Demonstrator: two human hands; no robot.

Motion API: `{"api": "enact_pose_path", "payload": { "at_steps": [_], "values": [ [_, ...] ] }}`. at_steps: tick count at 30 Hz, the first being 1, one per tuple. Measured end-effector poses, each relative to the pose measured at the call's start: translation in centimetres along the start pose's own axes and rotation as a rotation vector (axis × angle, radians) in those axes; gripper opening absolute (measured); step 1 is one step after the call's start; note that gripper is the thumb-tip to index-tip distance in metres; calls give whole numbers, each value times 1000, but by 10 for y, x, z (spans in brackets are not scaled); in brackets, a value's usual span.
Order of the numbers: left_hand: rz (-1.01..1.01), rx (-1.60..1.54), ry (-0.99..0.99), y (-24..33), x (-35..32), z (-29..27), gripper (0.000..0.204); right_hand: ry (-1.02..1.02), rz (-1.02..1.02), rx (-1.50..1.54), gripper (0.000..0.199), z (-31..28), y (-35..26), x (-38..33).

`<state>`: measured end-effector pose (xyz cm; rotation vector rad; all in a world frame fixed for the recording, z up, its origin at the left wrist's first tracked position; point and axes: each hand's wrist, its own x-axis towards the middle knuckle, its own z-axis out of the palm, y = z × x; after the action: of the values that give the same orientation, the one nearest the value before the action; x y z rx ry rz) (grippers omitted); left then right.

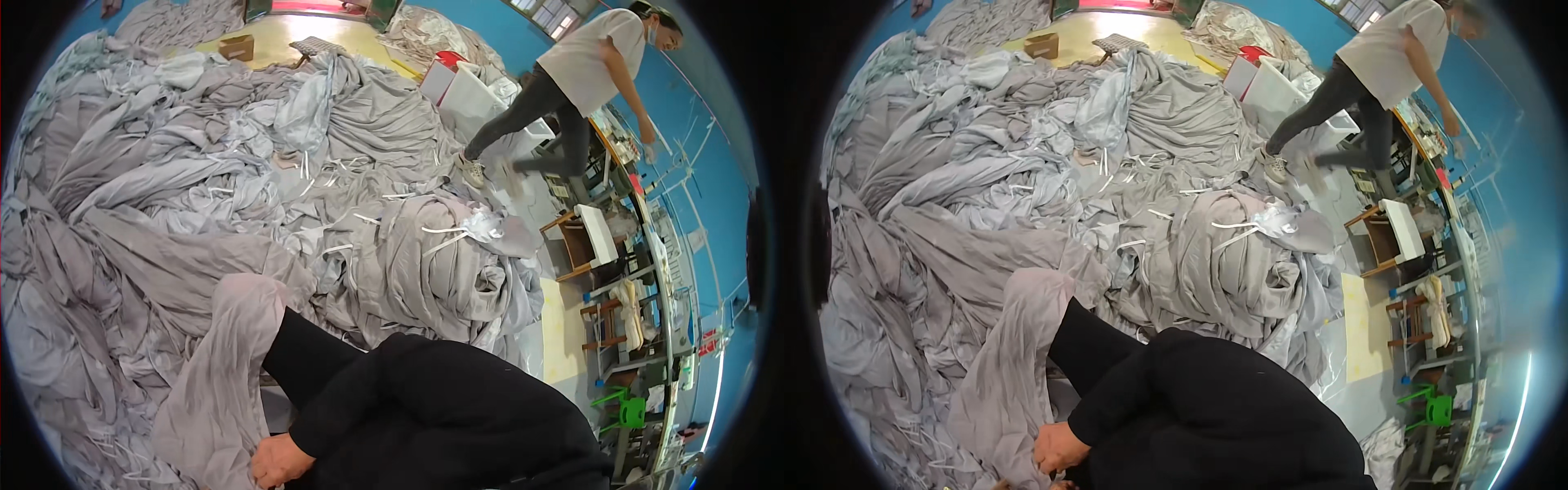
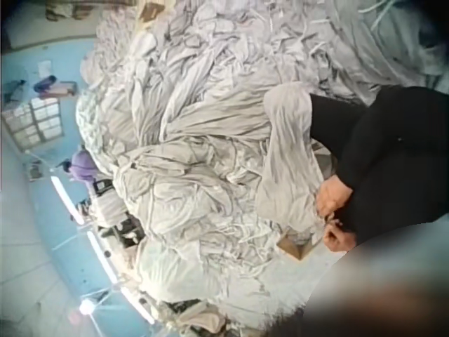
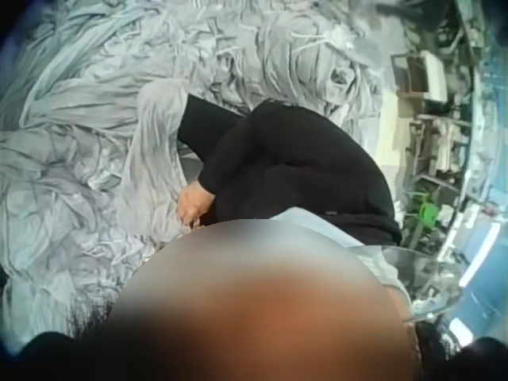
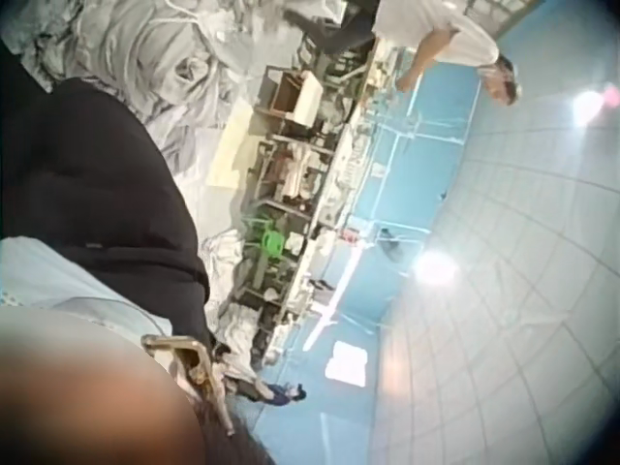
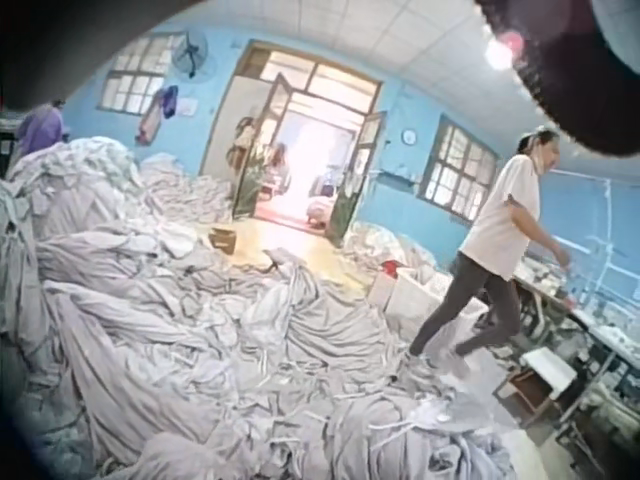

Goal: Repairing or inspecting pillow covers using a pair of pliers on a factory floor.

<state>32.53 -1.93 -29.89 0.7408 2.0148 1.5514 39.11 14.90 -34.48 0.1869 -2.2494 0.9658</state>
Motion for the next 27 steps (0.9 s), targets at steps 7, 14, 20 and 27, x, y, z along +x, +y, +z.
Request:
{"api": "enact_pose_path", "payload": {
  "at_steps": [7,14,20,27],
  "values": [
    [135,75,290,-15,-58,-24,10,-92,2,170,9,-6,-47,3],
    [-298,-207,279,19,-31,32,11,-153,114,-34,30,-53,-32,1],
    [-334,-93,258,23,-34,11,7,-232,94,24,37,-36,-32,18],
    [-380,-176,210,19,-34,1,7,-268,130,38,37,-40,-37,19]
  ]
}}
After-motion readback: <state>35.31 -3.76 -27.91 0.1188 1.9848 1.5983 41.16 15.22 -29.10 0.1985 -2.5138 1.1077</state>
